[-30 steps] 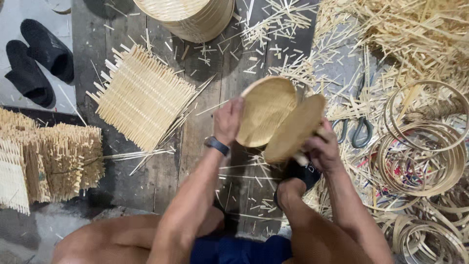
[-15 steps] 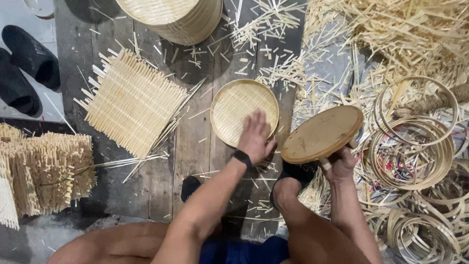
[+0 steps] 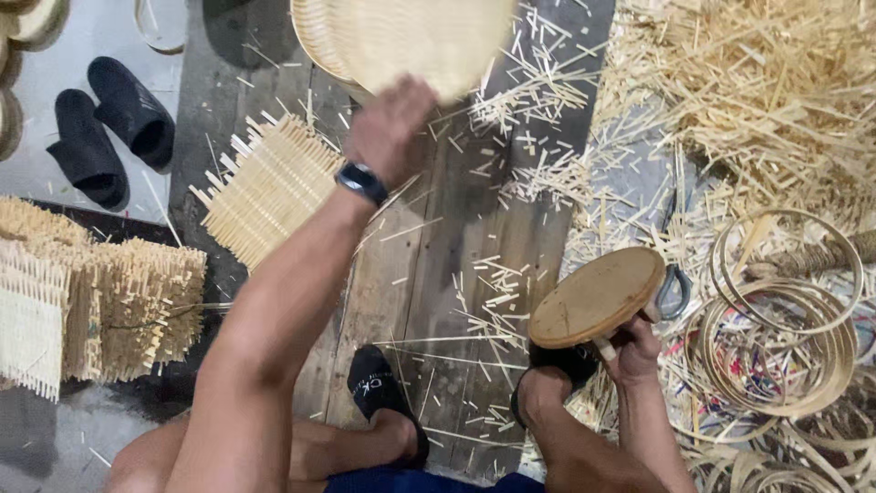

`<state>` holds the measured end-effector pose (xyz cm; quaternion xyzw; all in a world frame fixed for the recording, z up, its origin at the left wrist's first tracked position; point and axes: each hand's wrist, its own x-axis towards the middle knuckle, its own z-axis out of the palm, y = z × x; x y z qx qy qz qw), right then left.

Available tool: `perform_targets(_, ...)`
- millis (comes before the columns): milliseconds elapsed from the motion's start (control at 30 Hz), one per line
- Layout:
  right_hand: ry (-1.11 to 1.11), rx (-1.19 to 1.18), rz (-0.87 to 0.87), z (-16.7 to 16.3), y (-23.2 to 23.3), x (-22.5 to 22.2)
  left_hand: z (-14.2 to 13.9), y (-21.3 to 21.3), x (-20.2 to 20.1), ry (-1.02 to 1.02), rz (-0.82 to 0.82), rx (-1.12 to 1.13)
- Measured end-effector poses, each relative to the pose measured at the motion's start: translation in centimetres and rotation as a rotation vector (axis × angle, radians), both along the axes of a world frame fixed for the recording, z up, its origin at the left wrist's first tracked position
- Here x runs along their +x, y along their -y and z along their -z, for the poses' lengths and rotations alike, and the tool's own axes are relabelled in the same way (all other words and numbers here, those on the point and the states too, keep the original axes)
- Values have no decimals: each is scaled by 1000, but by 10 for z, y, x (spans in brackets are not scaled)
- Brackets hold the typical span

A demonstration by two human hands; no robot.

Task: The person repeatedly places a circular bamboo frame onto a flat woven bamboo mat, then uses shears to trim the excess mat material flush with the frame. The person flips the piece to check the cut and stacks the finished circles.

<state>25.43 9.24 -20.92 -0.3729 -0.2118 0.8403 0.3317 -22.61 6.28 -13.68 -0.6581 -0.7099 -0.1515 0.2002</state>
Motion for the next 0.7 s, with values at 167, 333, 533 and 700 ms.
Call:
perform_targets(167,28,-21,-57,7,-1,-1,-25,-24,-39,147,-203,-19)
perform_targets(333,-51,-51,-45,4,0,-5,-31,-25,-37,225,-203,-28)
perform_targets(533,32,-6,-75,-2,0,-15,-29,-26,-31,318,-318,-266)
perform_targets(700,-271,-84,-101,-8,3,-30,-27,-23,-13,44,-276,-8)
